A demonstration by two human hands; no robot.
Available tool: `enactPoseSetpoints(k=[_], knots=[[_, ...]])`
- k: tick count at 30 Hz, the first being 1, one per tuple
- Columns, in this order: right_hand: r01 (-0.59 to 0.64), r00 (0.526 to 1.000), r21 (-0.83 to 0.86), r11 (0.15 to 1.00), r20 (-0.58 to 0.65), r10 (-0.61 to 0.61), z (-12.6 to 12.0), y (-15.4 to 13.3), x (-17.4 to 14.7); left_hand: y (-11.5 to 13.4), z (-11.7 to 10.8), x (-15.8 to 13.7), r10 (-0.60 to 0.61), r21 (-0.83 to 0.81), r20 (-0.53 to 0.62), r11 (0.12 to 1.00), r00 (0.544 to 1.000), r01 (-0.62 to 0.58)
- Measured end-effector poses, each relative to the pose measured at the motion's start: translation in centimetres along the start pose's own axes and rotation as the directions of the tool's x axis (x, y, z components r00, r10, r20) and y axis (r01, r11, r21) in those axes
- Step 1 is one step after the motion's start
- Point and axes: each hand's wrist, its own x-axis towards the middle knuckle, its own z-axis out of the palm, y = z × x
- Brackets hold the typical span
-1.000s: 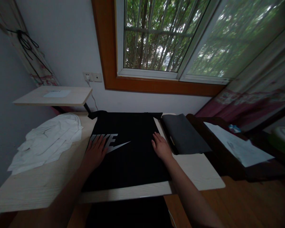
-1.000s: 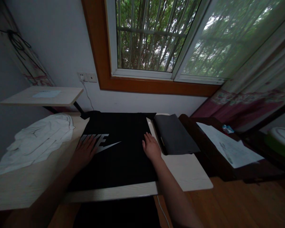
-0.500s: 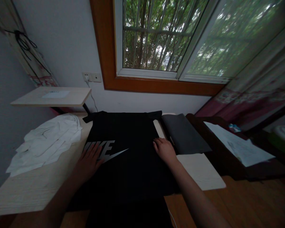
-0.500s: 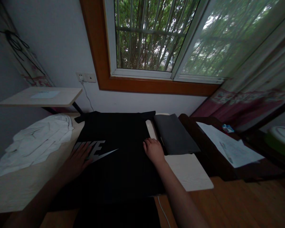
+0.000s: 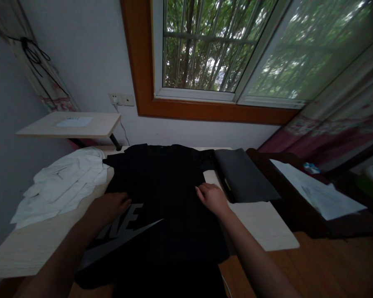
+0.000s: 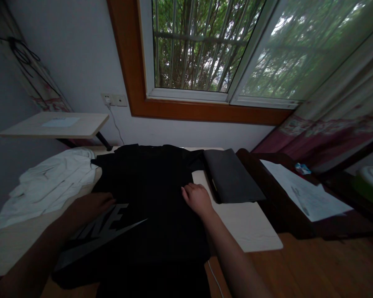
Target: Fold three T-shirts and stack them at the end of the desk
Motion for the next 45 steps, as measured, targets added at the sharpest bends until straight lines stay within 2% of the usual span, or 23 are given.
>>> enactPoseSetpoints(k=[4,6,9,12,17,25,36,41,45], knots=[[0.032,0.997,0.076,0.997,-0.075,-0.026,0.6,-0.3,1.3,0.2,1.6,3.9,0.125,0.024,-0.244,0.992,0.962,-0.123],[0.047,0.995,0.095,0.994,-0.087,-0.039,1.2,-0.4,1.8,0.0,3.1,5.2,0.149,0.038,-0.294,0.989,0.944,-0.144],[0.06,0.996,0.108,0.992,-0.075,-0.052,2.0,-0.3,2.0,-0.3,5.1,5.6,0.142,0.05,-0.308,0.99,0.941,-0.133],[0.063,0.996,0.122,0.991,-0.078,-0.053,2.3,-0.2,1.8,-0.4,6.1,4.6,0.144,0.077,-0.308,0.989,0.94,-0.126],[0.074,0.996,0.124,0.99,-0.061,-0.067,1.9,0.1,1.3,0.0,6.4,2.3,0.136,0.112,-0.301,0.988,0.944,-0.107],[0.087,0.996,0.097,0.991,-0.017,-0.086,1.1,0.3,1.7,2.0,7.2,-1.8,0.098,0.111,-0.309,0.992,0.946,-0.067],[0.133,0.991,0.194,0.972,-0.056,-0.124,1.1,-2.2,4.3,5.0,7.8,-6.8,0.05,0.124,-0.302,0.992,0.952,-0.013],[0.169,0.985,0.195,0.966,-0.061,-0.16,1.9,-3.0,6.1,6.1,8.3,-8.9,0.032,0.106,-0.311,0.994,0.95,0.001],[0.174,0.984,0.157,0.972,-0.056,-0.167,3.7,-3.6,6.5,5.7,7.2,-8.5,0.035,0.082,-0.265,0.997,0.964,-0.014]])
